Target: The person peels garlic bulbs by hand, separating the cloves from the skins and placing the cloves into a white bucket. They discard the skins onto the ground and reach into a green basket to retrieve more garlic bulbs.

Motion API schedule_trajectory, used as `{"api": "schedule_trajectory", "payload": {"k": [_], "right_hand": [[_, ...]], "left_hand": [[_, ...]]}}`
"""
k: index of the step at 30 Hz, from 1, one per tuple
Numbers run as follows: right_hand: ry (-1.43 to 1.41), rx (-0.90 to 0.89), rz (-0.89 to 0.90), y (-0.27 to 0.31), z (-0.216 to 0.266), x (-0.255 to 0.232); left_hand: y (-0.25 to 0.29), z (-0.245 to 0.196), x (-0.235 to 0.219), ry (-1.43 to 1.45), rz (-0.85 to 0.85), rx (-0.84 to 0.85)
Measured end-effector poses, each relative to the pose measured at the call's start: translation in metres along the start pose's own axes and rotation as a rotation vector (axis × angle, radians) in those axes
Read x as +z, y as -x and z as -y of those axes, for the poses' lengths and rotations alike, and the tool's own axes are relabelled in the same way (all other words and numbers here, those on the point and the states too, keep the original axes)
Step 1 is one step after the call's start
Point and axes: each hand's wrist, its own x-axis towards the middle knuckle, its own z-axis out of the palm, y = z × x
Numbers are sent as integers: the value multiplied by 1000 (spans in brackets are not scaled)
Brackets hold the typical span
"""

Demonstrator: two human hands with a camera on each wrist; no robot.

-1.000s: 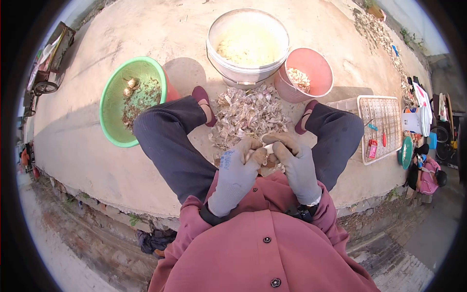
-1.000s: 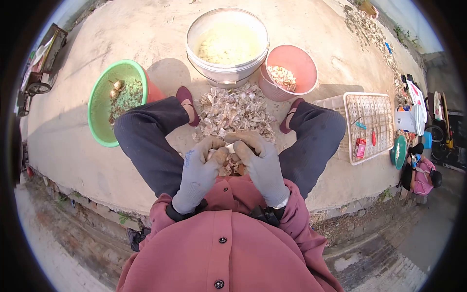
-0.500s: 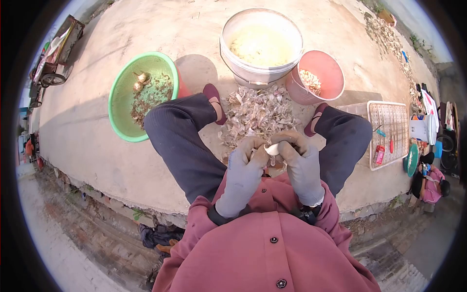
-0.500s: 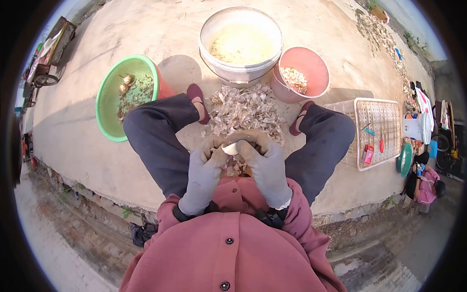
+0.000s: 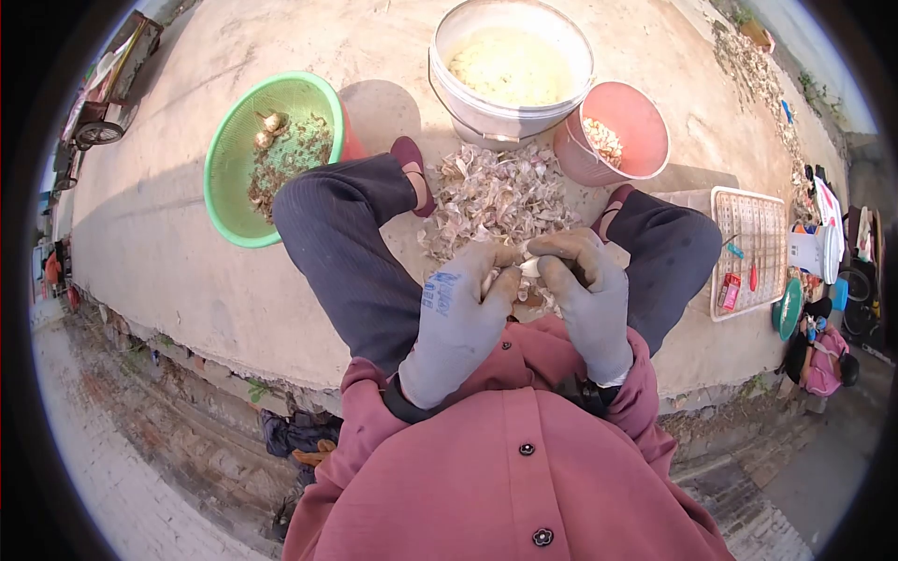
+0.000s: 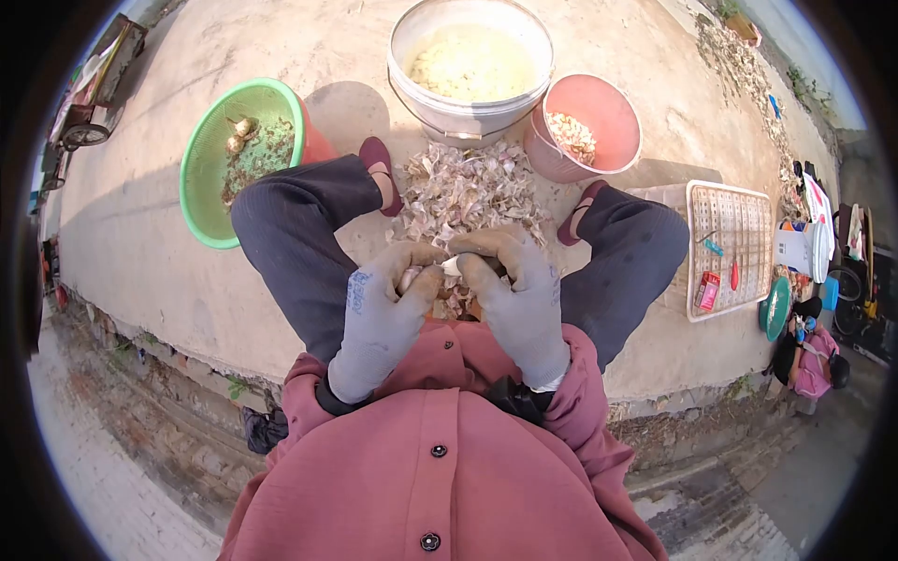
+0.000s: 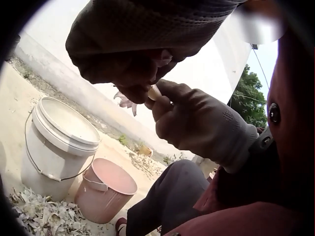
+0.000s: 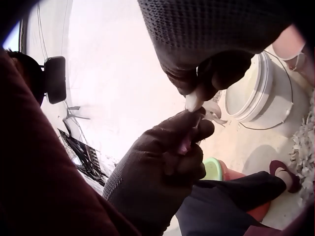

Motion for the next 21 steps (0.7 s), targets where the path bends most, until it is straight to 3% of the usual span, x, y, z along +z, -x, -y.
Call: {"api": "schedule_trajectory", "payload": {"k": [2, 6, 8, 9, 14, 19, 21], "right_hand": [[124, -80, 47, -1, 0, -4], [70, -50, 89, -1, -6, -7], [-211, 77, 113, 1, -9, -5], [-212, 79, 114, 2, -9, -4], [-403, 178, 162, 4, -9, -2], [-238, 132, 44, 0, -13, -2], [-177, 129, 15, 1, -13, -3]], "left_hand": [[1, 2, -1, -17, -5, 16], [1, 0, -2, -17, 13, 18], [1, -8, -3, -1, 56, -60], [1, -10, -3, 16, 99, -134], [2, -11, 2, 161, 42, -203], [-1, -7, -1, 96, 19, -149], [2, -11, -5, 192, 65, -177]]}}
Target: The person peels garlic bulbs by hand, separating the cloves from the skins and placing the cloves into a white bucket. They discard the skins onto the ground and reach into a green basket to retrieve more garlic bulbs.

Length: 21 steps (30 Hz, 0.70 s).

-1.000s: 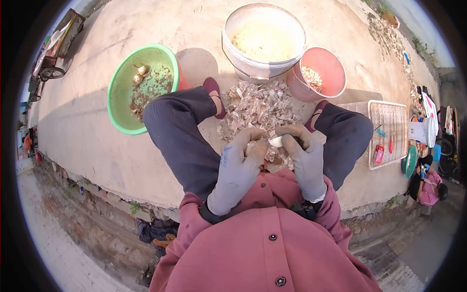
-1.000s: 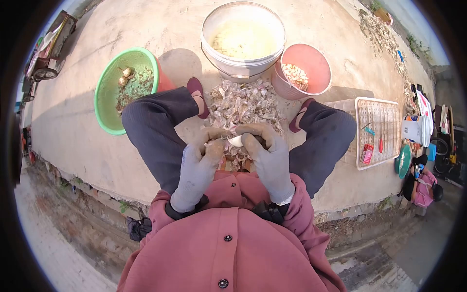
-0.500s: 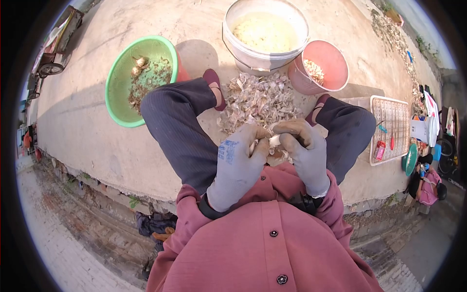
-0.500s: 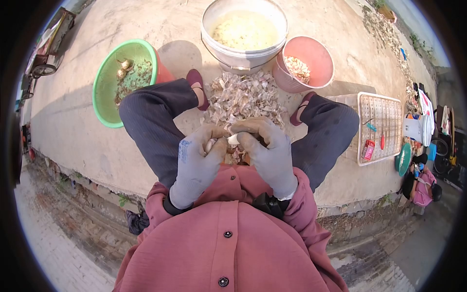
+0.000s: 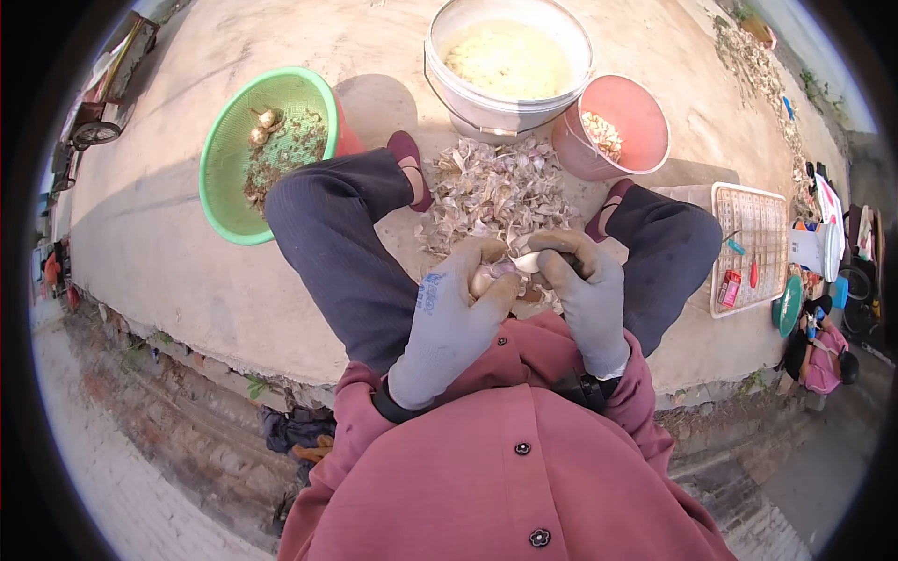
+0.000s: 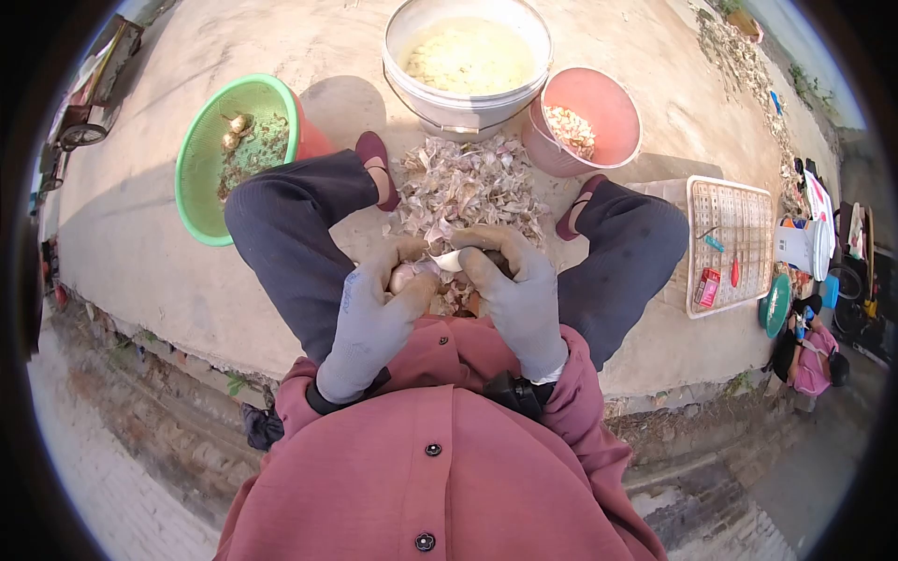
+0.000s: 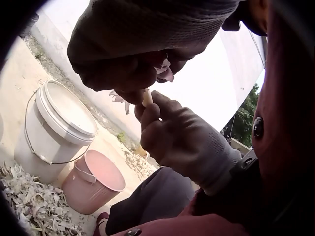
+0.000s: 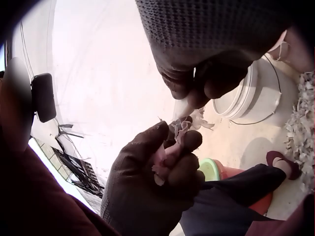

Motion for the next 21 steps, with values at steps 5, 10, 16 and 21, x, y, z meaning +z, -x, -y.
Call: {"api": "schedule_trajectory", "payload": {"k": [5, 10, 16, 21], "right_hand": [[-61, 105, 21, 3, 16, 6], [-67, 90, 34, 4, 21, 3], [-11, 242, 39, -1, 21, 2], [-15, 219, -47, -2, 21, 16]], "left_hand": [[-6, 16, 11, 173, -14, -29], [-4, 6, 8, 138, -14, -32], [-1, 8, 6, -67, 14, 94], [-3, 14, 6, -325, 3, 386]]}}
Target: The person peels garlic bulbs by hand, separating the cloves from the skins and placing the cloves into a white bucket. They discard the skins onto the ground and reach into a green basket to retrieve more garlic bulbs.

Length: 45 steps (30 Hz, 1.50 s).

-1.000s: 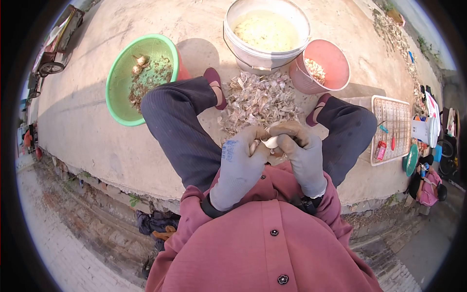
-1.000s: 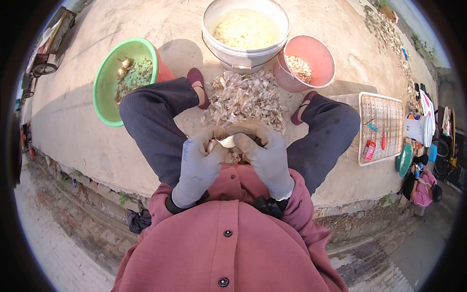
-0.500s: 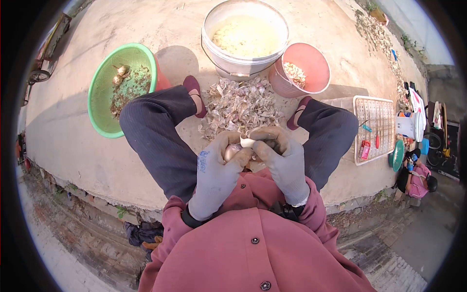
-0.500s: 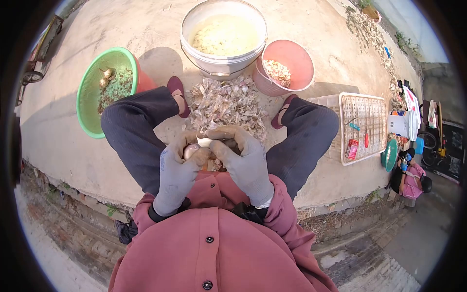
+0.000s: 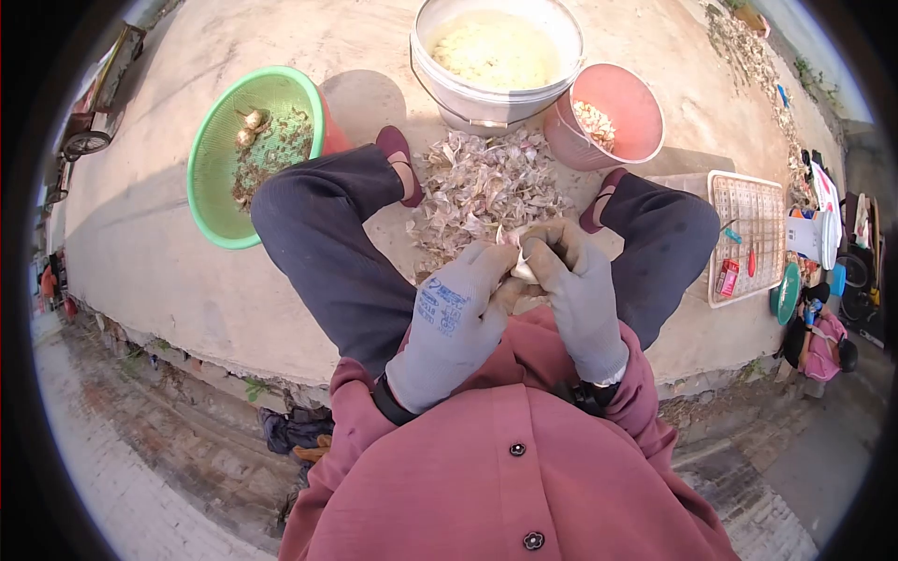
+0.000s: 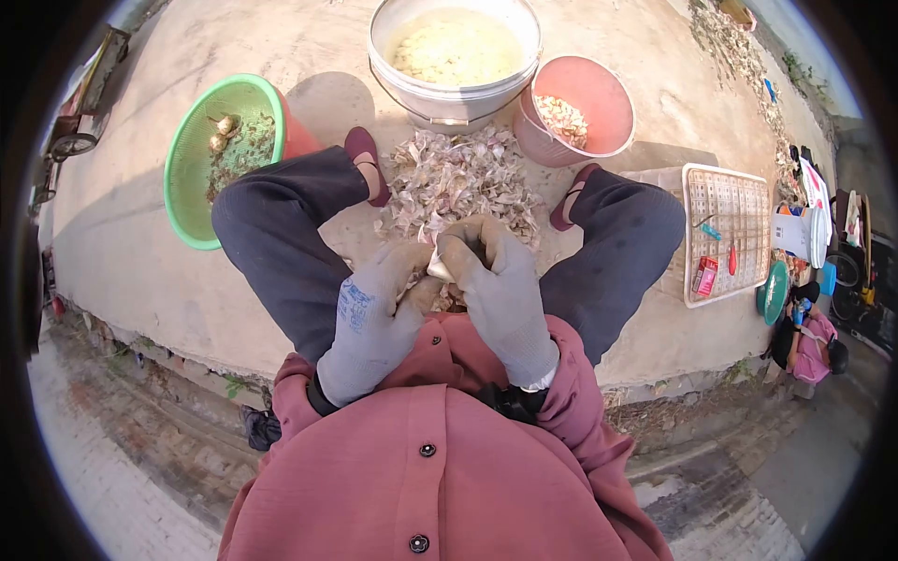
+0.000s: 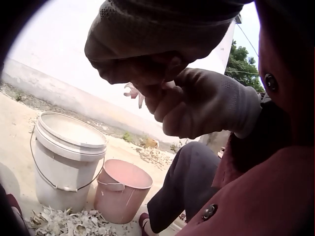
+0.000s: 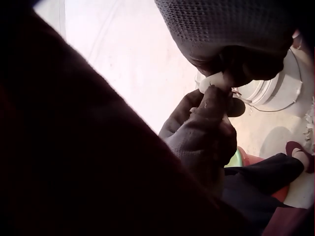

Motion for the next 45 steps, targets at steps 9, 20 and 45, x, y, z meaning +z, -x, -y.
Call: {"api": "schedule_trajectory", "payload": {"k": [9, 20, 45], "right_hand": [[-34, 27, -43, -3, -7, 4], [-110, -15, -77, -4, -23, -1], [-221, 88, 222, -6, -33, -16]], "left_hand": [[-4, -7, 10, -10, -95, -103], [-4, -1, 15, 144, -118, -235], [-5, 4, 10, 356, -49, -476]]}}
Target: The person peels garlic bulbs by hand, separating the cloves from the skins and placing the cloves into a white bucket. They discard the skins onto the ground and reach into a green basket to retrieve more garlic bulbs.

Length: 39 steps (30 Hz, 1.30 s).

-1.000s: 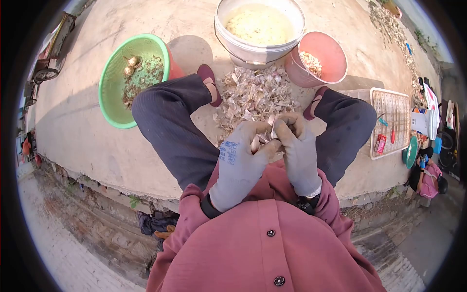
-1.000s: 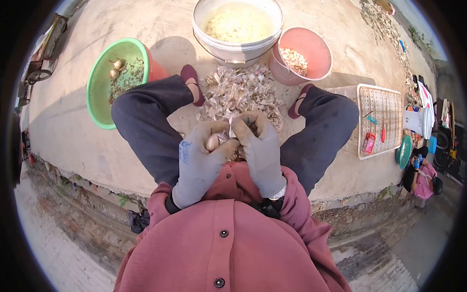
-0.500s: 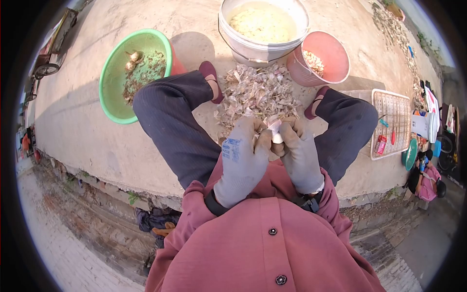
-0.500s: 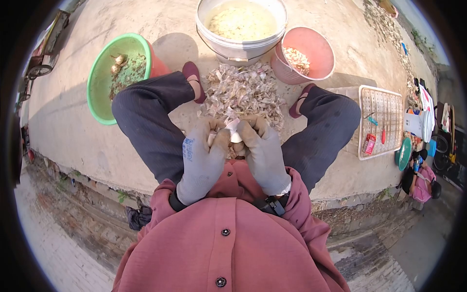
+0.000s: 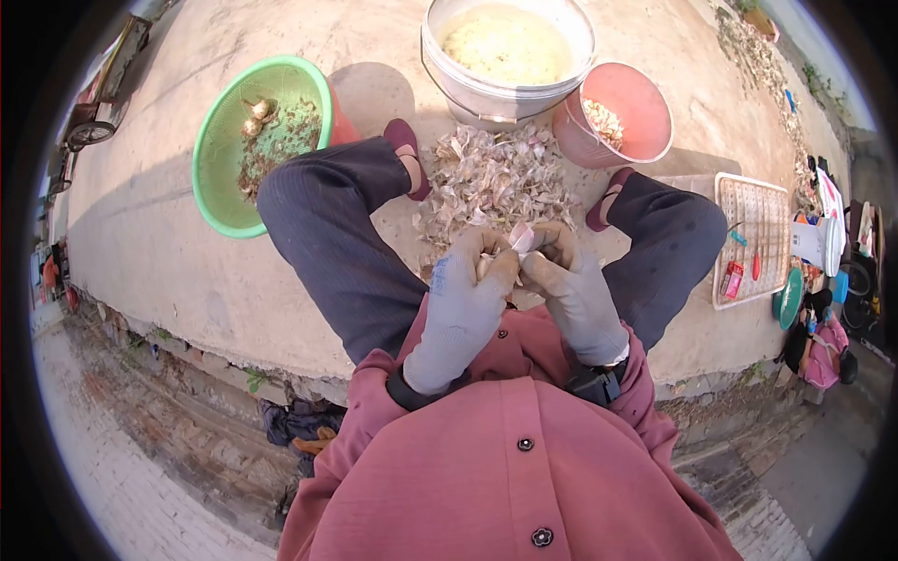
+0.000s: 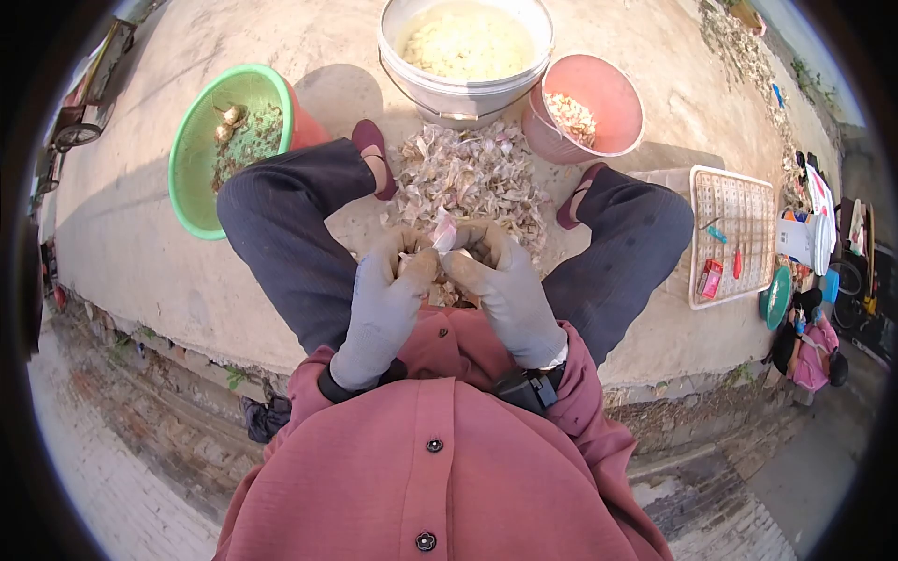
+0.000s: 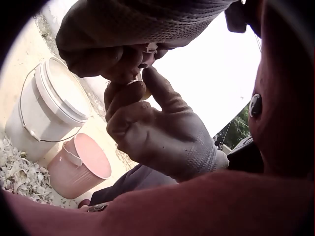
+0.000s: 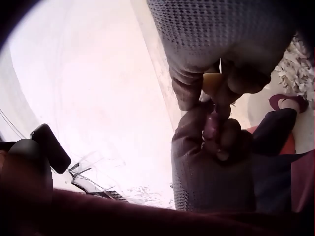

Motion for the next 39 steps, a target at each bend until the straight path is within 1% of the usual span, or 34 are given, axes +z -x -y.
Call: {"api": "schedule_trajectory", "payload": {"k": [2, 3, 4, 5, 6, 7, 8, 10, 11, 12, 13, 15, 16, 17, 18, 19, 20, 21, 22, 23, 25, 27, 28, 30, 31, 32, 33, 34, 35, 36, 37, 39], "right_hand": [[-15, -6, 31, 1, -1, -3], [47, -23, 23, 4, 3, -1], [108, -41, 14, 5, 6, 1], [109, -41, 14, 4, 6, -2], [162, -49, 23, 5, 7, -7], [216, -57, 31, 5, 8, -10], [217, -62, 28, 5, 9, -10], [117, -69, -23, 7, 9, -11], [119, -68, -22, 9, 10, -12], [152, -72, -62, 11, 15, -13], [187, -77, -99, 12, 22, -14], [443, -266, -220, 17, 45, -10], [448, -461, -274, 29, 64, 0], [449, -657, -326, 38, 84, 10], [593, -1036, -403, 38, 101, 6], [551, -1311, -575, 36, 123, 12], [402, -1471, -512, 38, 144, 15], [573, -1527, -480, 49, 165, 0], [635, -1547, -633, 36, 170, -3], [697, -1557, -788, 13, 174, -8], [1274, -1208, -858, -20, 169, -53], [1025, -1007, -858, -32, 138, -74], [1020, -1004, -837, -34, 125, -68], [607, -811, -784, -21, 90, -48], [547, -731, -680, -14, 70, -35], [421, -587, -555, -9, 53, -28], [429, -586, -441, -6, 38, -22], [655, -552, -347, 0, 29, -21], [718, -612, -189, 3, 24, -15], [686, -412, -161, 11, 25, -4], [682, -415, -170, 11, 19, -2], [883, -550, -162, -2, 9, -4]], "left_hand": [[-2, 9, -2, 291, 61, -95], [-1, 6, -4, 292, 59, -95], [-1, 0, -6, 356, 57, -144], [0, -3, -8, 420, 56, -193], [-1, -1, -10, 420, 57, -194], [-2, 1, -11, 431, 36, -134], [-4, 1, -13, 440, 16, -71], [-4, 0, -18, 455, -1, -41], [-4, -1, -21, 470, -22, -15], [-3, -7, -26, 389, -22, -58], [-6, -5, -26, 392, -26, -52], [-14, 8, -23, 348, -100, -173], [-15, 10, -22, 351, -99, -170], [-13, 13, -22, 341, -31, -184], [-13, 16, -21, 329, 36, -198], [-13, 19, -20, 330, 36, -196], [-13, 22, -17, 453, 85, -199], [-14, 22, -14, 576, 136, -198], [-14, 18, -12, 577, 139, -193], [-11, 12, -11, 610, 151, -158], [-8, 11, -10, 646, 159, -120], [-6, 21, -13, 157, 67, 442], [-8, 28, -16, 154, 49, 435], [-12, 44, -21, 173, 198, 323], [-15, 52, -20, 166, 211, 320], [-19, 61, -15, 79, 159, 301], [-21, 68, -10, -5, 103, 284], [-25, 74, -6, -7, 110, 286], [-27, 80, -3, 4, 94, 265], [-29, 79, -1, 14, 79, 243], [-27, 77, 2, 10, 87, 246], [-27, 63, 6, 319, 164, 76]]}}
